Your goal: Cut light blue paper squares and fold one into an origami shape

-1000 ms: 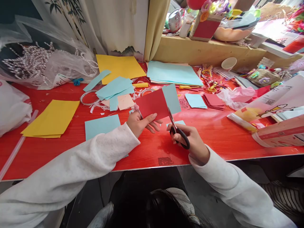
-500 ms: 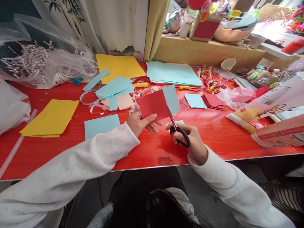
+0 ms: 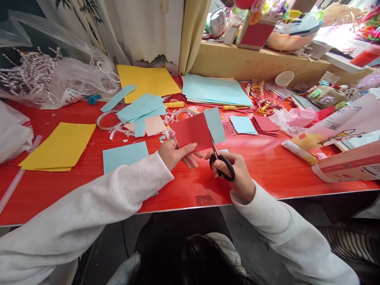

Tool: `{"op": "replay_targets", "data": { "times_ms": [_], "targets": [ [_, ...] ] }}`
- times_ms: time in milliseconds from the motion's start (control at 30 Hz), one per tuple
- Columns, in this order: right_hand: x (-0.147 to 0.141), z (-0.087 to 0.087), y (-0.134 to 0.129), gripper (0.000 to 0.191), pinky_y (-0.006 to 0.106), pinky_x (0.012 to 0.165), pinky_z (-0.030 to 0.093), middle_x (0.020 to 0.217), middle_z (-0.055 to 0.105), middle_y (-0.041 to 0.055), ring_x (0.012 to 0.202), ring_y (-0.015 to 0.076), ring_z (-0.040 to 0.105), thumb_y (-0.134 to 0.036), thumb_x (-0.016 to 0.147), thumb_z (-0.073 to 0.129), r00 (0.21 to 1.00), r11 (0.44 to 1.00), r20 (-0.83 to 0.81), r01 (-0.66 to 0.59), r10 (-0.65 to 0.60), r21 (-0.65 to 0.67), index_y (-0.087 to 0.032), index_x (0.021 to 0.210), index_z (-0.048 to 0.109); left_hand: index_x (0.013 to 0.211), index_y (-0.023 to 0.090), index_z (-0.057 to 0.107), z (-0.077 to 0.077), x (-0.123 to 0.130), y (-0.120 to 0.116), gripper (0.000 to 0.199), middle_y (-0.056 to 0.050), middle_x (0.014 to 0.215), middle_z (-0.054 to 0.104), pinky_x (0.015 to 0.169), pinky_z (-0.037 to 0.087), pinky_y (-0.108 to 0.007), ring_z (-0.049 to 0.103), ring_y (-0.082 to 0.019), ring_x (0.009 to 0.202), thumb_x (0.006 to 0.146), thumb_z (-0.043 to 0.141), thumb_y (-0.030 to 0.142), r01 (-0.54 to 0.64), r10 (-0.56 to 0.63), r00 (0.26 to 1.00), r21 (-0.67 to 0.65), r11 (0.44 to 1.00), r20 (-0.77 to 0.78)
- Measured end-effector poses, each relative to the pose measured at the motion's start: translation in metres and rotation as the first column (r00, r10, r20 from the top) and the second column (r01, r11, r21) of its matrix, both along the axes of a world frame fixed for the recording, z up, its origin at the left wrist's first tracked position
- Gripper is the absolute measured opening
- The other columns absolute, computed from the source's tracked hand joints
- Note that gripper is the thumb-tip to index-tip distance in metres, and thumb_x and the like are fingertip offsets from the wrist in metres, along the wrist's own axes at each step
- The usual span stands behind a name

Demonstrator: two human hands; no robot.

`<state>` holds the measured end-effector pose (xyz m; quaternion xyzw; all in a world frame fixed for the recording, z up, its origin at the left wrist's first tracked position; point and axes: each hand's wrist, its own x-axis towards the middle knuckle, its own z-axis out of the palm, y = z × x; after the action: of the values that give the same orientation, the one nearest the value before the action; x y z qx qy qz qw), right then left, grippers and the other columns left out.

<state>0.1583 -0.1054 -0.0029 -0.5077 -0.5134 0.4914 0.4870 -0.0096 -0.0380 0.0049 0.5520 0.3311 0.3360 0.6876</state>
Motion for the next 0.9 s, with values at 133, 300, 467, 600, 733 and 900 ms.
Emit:
{"op": "replay_targets", "data": {
  "times_ms": [133, 300, 467, 600, 733, 900],
  "targets": [
    [-0.002, 0.000, 0.001, 0.022, 0.020, 0.042, 0.034, 0.052, 0.041, -0.0039, 0.044, 0.0056, 0.040, -0.037, 0.071, 0.062, 0.999, 1.000, 0.045, 0.001, -0.002, 0.017, -0.015, 0.068, 0.057, 0.063, 0.007, 0.060, 0.000, 0.000, 0.000, 0.035, -0.017, 0.080, 0.069, 0.048, 0.052, -0.026, 0.060, -0.014, 0.048, 0.072, 0.058, 0.040, 0.007, -0.006, 1.000, 0.005, 1.000, -0.028],
    [-0.004, 0.001, 0.003, 0.025, 0.021, 0.041, 0.033, 0.050, 0.043, -0.0044, 0.042, 0.0061, 0.039, -0.039, 0.069, 0.063, 0.999, 1.000, 0.036, 0.027, -0.027, 0.014, -0.015, 0.073, 0.058, 0.064, 0.007, 0.060, -0.001, 0.000, 0.001, 0.033, -0.016, 0.078, 0.069, 0.047, 0.052, -0.025, 0.060, -0.013, 0.047, 0.072, 0.059, 0.039, 0.005, -0.005, 1.000, -0.001, 1.000, -0.020],
    [-0.005, 0.002, 0.006, 0.026, 0.021, 0.041, 0.033, 0.049, 0.043, -0.0039, 0.042, 0.0062, 0.039, -0.039, 0.068, 0.064, 0.998, 0.999, 0.049, 0.035, -0.036, 0.013, -0.014, 0.070, 0.058, 0.063, 0.007, 0.060, -0.002, 0.000, 0.001, 0.031, -0.016, 0.082, 0.069, 0.045, 0.051, -0.025, 0.060, -0.013, 0.047, 0.072, 0.060, 0.037, 0.007, -0.007, 1.000, -0.012, 1.000, 0.014],
    [-0.005, 0.003, 0.008, 0.025, 0.021, 0.041, 0.033, 0.047, 0.043, -0.0041, 0.042, 0.0063, 0.040, -0.039, 0.069, 0.063, 0.999, 0.999, 0.040, 0.030, -0.031, 0.027, -0.014, 0.070, 0.058, 0.063, 0.007, 0.060, -0.002, 0.001, 0.001, 0.029, -0.015, 0.081, 0.069, 0.044, 0.051, -0.024, 0.060, -0.014, 0.046, 0.071, 0.061, 0.035, -0.002, 0.002, 0.999, -0.012, 1.000, 0.040],
    [-0.008, 0.005, 0.009, 0.031, 0.021, 0.041, 0.033, 0.046, 0.043, -0.0041, 0.041, 0.0068, 0.040, -0.044, 0.068, 0.063, 0.997, 0.998, 0.049, 0.059, -0.059, 0.012, -0.013, 0.072, 0.060, 0.065, 0.007, 0.060, -0.002, 0.001, 0.001, 0.029, -0.014, 0.078, 0.070, 0.044, 0.050, -0.024, 0.060, -0.013, 0.046, 0.072, 0.060, 0.035, 0.014, -0.014, 1.000, -0.004, 1.000, 0.017],
    [-0.010, 0.007, 0.011, 0.030, 0.021, 0.039, 0.030, 0.043, 0.040, -0.0049, 0.039, 0.0061, 0.038, -0.044, 0.068, 0.062, 0.995, 0.997, 0.071, 0.062, -0.065, 0.040, -0.014, 0.066, 0.059, 0.065, 0.008, 0.061, 0.001, 0.002, 0.000, 0.027, -0.012, 0.072, 0.070, 0.043, 0.050, -0.024, 0.059, -0.013, 0.044, 0.070, 0.062, 0.035, -0.024, 0.025, 1.000, -0.019, 1.000, 0.017]
  ]
}}
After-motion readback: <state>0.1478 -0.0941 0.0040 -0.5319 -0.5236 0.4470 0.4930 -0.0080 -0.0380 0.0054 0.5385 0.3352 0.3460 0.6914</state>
